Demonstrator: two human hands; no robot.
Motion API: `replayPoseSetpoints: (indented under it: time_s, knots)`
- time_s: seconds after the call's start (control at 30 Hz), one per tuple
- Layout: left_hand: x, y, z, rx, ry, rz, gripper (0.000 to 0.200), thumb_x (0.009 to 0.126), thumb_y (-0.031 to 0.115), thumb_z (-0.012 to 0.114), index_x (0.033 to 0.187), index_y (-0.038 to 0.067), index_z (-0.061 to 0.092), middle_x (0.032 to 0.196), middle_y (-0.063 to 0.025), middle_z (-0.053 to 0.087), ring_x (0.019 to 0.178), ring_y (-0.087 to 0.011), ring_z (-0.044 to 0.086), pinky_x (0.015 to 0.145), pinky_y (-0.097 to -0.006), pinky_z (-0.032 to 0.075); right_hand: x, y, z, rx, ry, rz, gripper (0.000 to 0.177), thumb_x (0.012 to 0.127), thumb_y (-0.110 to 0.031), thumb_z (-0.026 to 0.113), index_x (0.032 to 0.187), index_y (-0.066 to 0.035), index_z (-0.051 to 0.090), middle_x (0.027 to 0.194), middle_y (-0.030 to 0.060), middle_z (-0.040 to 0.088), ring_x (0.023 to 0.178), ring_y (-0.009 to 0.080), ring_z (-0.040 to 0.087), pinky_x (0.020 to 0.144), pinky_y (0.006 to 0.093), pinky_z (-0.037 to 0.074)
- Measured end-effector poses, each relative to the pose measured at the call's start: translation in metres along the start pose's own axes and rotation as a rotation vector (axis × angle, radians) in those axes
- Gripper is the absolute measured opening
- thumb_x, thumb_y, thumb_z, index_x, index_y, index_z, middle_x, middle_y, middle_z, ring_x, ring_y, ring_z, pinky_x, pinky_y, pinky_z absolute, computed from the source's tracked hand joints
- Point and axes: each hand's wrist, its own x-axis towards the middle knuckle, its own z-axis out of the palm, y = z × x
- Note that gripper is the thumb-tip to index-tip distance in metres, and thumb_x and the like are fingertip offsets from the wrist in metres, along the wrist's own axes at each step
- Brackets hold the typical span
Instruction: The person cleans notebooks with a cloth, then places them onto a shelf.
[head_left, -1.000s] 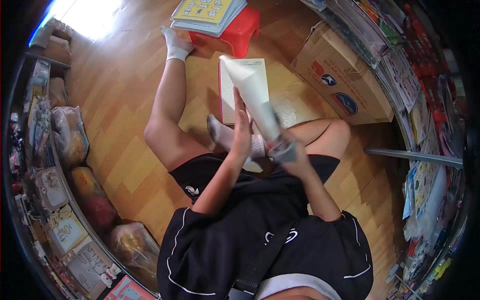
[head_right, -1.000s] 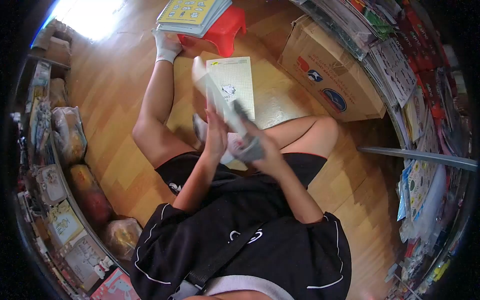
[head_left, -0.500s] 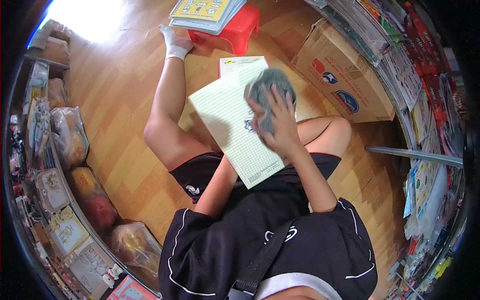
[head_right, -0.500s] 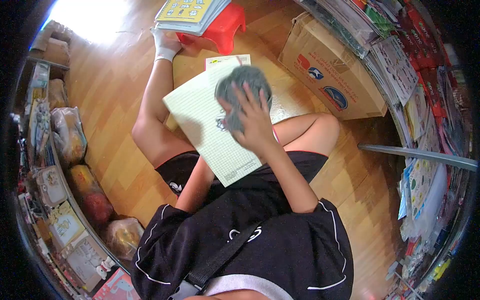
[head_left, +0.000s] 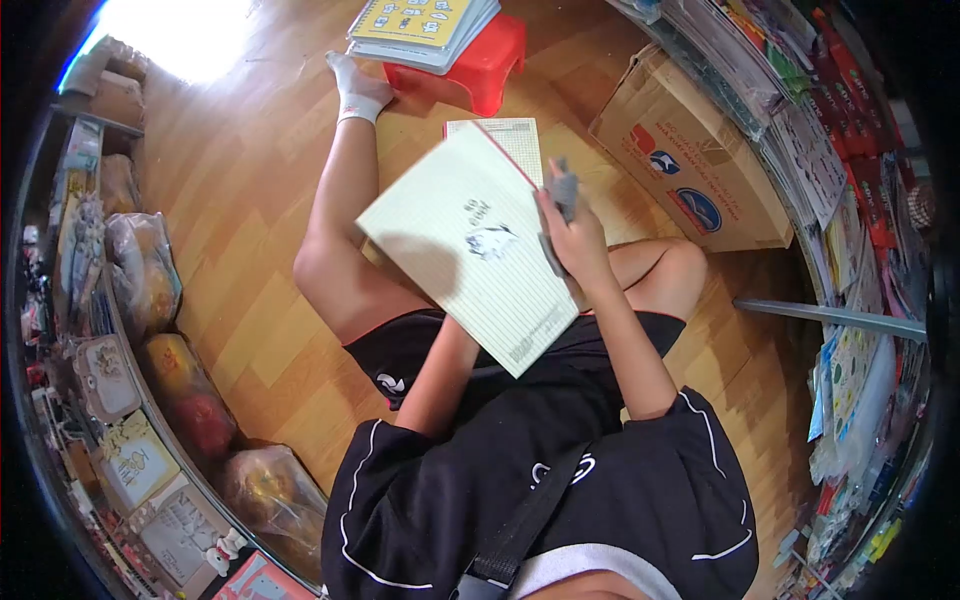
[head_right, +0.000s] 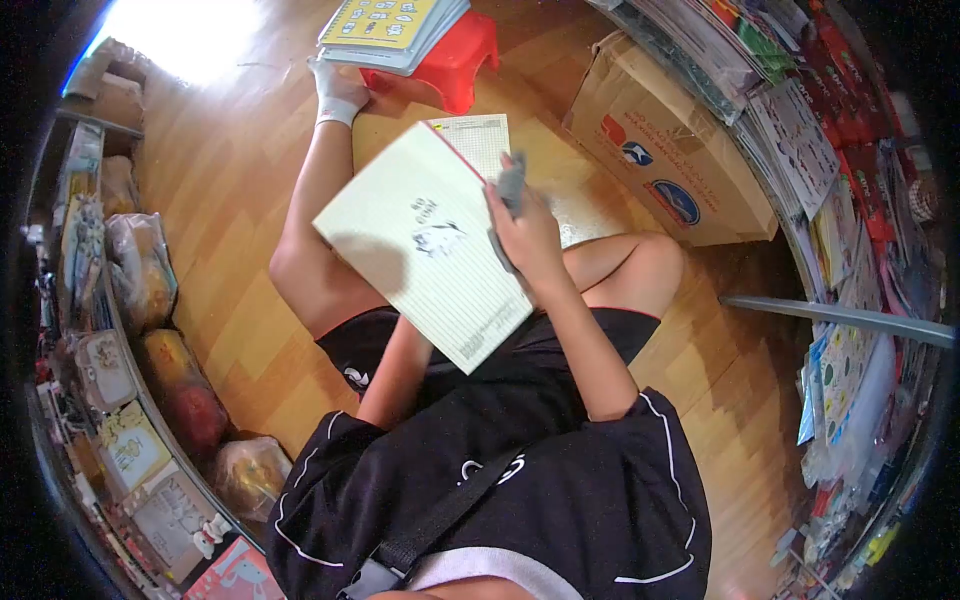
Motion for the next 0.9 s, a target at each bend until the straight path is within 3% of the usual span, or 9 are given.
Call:
replayPoseSetpoints:
  time_s: [0.17,0.27,0.37,0.43,0.47,0.5,0.63,0.87,0.9]
  knots:
    - [-0.104,-0.067,-0.007,0.2,0.257,0.091,0.073,0.075,0.063,0.029,0.12,0.007,0.033,0.125,-0.0086,0.033,0.113,-0.0264,0.032,0.095,-0.0418,0.025,-0.019,0.025,-0.022,0.497,-0.264,0.294,0.029,0.077,-0.025,0.058,0.091,0.001,0.056,0.08,0.0054,0.058,0.072,0.0095,0.051,0.065,0.0231,0.041]
    - [-0.183,-0.117,0.007,0.314,0.392,0.033,0.073,0.076,0.062,0.03,0.121,0.005,0.033,0.124,-0.009,0.034,0.113,-0.0263,0.032,0.094,-0.0416,0.026,-0.02,0.036,-0.028,0.347,-0.06,0.123,0.019,0.075,-0.018,0.062,0.08,0.0,0.056,0.073,0.0008,0.056,0.066,0.0064,0.049,0.06,0.0206,0.039]
    - [-0.217,-0.125,0.057,-0.151,-0.044,-0.12,0.068,0.079,0.055,0.034,0.121,0.001,0.032,0.12,-0.0104,0.04,0.11,-0.0247,0.038,0.092,-0.0396,0.03,-0.018,0.047,-0.038,0.415,0.041,0.168,0.019,0.075,-0.017,0.061,0.079,0.001,0.057,0.071,0.0011,0.056,0.065,0.0065,0.048,0.06,0.0201,0.039]
    - [-0.225,-0.138,0.042,-0.124,0.105,-0.092,0.066,0.079,0.052,0.037,0.121,0.001,0.032,0.121,-0.0129,0.039,0.11,-0.0275,0.037,0.091,-0.0413,0.03,-0.016,0.061,-0.038,0.433,0.106,0.172,0.019,0.075,-0.017,0.061,0.076,0.001,0.056,0.069,0.0001,0.055,0.061,0.006,0.047,0.057,0.0198,0.038]
    - [-0.225,-0.143,0.044,-0.094,0.254,-0.065,0.065,0.08,0.05,0.039,0.122,0.001,0.031,0.122,-0.0153,0.038,0.11,-0.0302,0.037,0.09,-0.043,0.031,-0.015,0.065,-0.033,0.436,0.104,0.169,0.019,0.075,-0.017,0.061,0.076,0.001,0.056,0.069,0.0001,0.055,0.061,0.006,0.047,0.057,0.0198,0.038]
    - [-0.223,-0.151,0.052,0.268,0.432,-0.022,0.056,0.08,0.036,0.048,0.119,-0.002,0.033,0.118,-0.0154,0.041,0.105,-0.0284,0.042,0.088,-0.0411,0.034,-0.015,0.068,-0.028,0.401,0.177,0.197,0.019,0.075,-0.017,0.061,0.076,0.001,0.057,0.069,0.0005,0.055,0.061,0.0061,0.047,0.057,0.0198,0.038]
    - [-0.198,-0.135,0.027,0.411,0.416,-0.103,0.04,0.077,0.01,0.051,0.112,-0.005,0.038,0.105,-0.0149,0.05,0.093,-0.0245,0.051,0.081,-0.0353,0.04,-0.007,0.103,-0.02,0.336,0.377,0.185,0.022,0.073,-0.018,0.063,0.079,0.002,0.056,0.074,0.004,0.056,0.068,0.01,0.049,0.065,0.023,0.039]
    - [-0.097,-0.101,-0.003,0.739,0.422,-0.213,0.034,0.075,0.016,0.057,0.101,-0.004,0.048,0.095,-0.0114,0.055,0.084,-0.0192,0.054,0.075,-0.0316,0.042,0.008,0.098,-0.059,0.704,0.596,0.317,0.029,0.077,-0.024,0.059,0.091,0.001,0.054,0.089,0.0055,0.054,0.078,0.0117,0.05,0.071,0.0247,0.039]
    - [-0.084,-0.104,-0.02,0.976,0.48,-0.173,0.035,0.074,0.017,0.058,0.1,-0.004,0.049,0.095,-0.013,0.056,0.084,-0.0214,0.055,0.075,-0.0324,0.042,0.006,0.101,-0.061,0.762,0.596,0.327,0.03,0.077,-0.024,0.058,0.092,0.001,0.053,0.091,0.0058,0.054,0.079,0.0121,0.05,0.072,0.025,0.039]
